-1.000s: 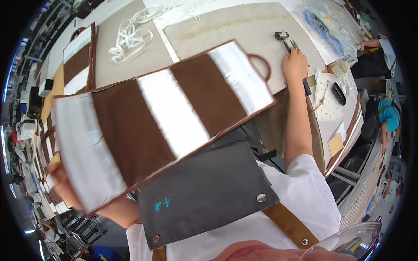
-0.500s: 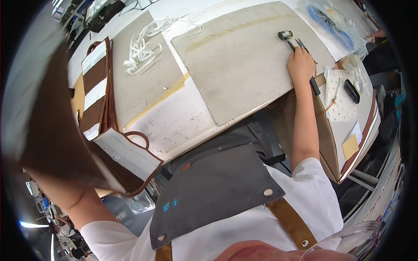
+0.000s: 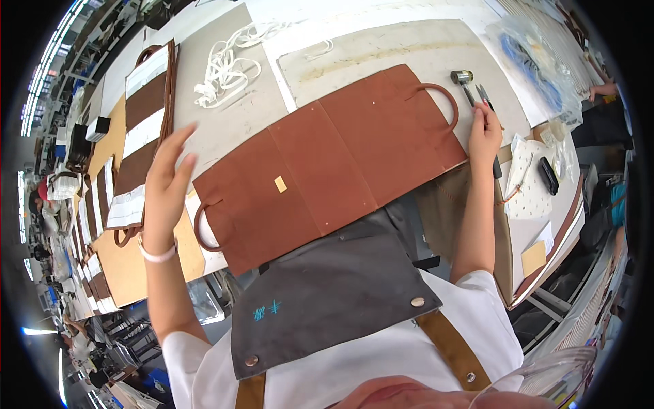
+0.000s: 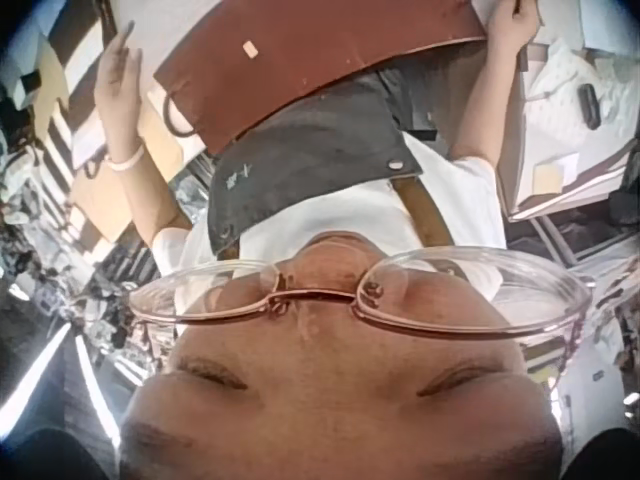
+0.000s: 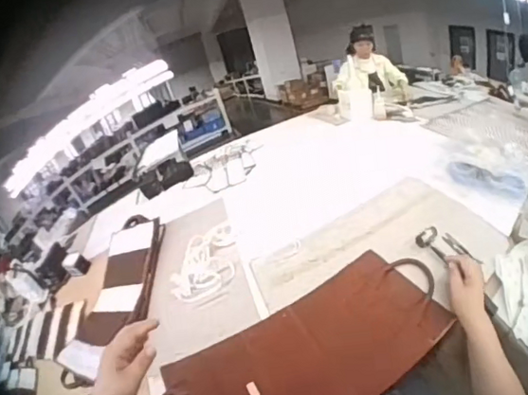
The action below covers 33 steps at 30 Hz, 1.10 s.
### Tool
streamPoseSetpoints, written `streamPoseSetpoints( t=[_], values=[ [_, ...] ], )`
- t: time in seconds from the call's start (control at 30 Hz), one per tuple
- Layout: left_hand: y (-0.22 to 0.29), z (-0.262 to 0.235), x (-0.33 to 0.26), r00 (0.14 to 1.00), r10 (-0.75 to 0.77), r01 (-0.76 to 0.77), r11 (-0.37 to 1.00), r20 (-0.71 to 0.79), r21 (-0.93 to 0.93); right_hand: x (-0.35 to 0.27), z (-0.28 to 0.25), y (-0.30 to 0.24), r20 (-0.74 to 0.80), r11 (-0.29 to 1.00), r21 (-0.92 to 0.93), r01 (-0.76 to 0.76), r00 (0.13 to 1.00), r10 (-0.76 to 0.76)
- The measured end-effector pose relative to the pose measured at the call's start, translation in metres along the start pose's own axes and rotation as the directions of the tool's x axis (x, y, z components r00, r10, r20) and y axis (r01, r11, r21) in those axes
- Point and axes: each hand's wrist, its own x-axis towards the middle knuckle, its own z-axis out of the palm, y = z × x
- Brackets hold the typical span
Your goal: The person assembles a brown and white striped tote bag by hand. They use a hammer to secure a metal rivet on the bag's edge, then attach a white ribbon handle by threading it through the bag's fabric and securing it with a small metal fastener.
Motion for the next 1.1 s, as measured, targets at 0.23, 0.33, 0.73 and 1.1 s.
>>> streamPoseSetpoints(
  t=[0.23, 0.33, 0.73, 1.1],
  values=[
    [-0.116, 0.036, -0.138, 0.843, -0.481, 0.479, 0.875, -0.241, -0.071, 0.02, 0.014, -0.018, 0.277, 0.982, -0.169, -0.083, 0.952, 0.128],
    [-0.11, 0.047, -0.14, 0.934, -0.255, 0.328, 0.89, -0.251, 0.316, 0.027, 0.028, -0.011, 0.331, 0.952, -0.303, 0.036, 0.941, 0.07],
    [-0.119, 0.034, -0.134, 0.942, -0.225, 0.327, 0.783, -0.249, 0.53, 0.02, 0.039, -0.047, 0.374, 0.769, -0.595, 0.231, 0.927, 0.011],
    [-0.071, 0.101, -0.044, 0.997, -0.047, 0.002, 0.84, 0.069, 0.543, -0.05, 0.14, -0.172, 0.82, 0.709, -0.081, 0.701, 0.451, -0.352]
  ],
)
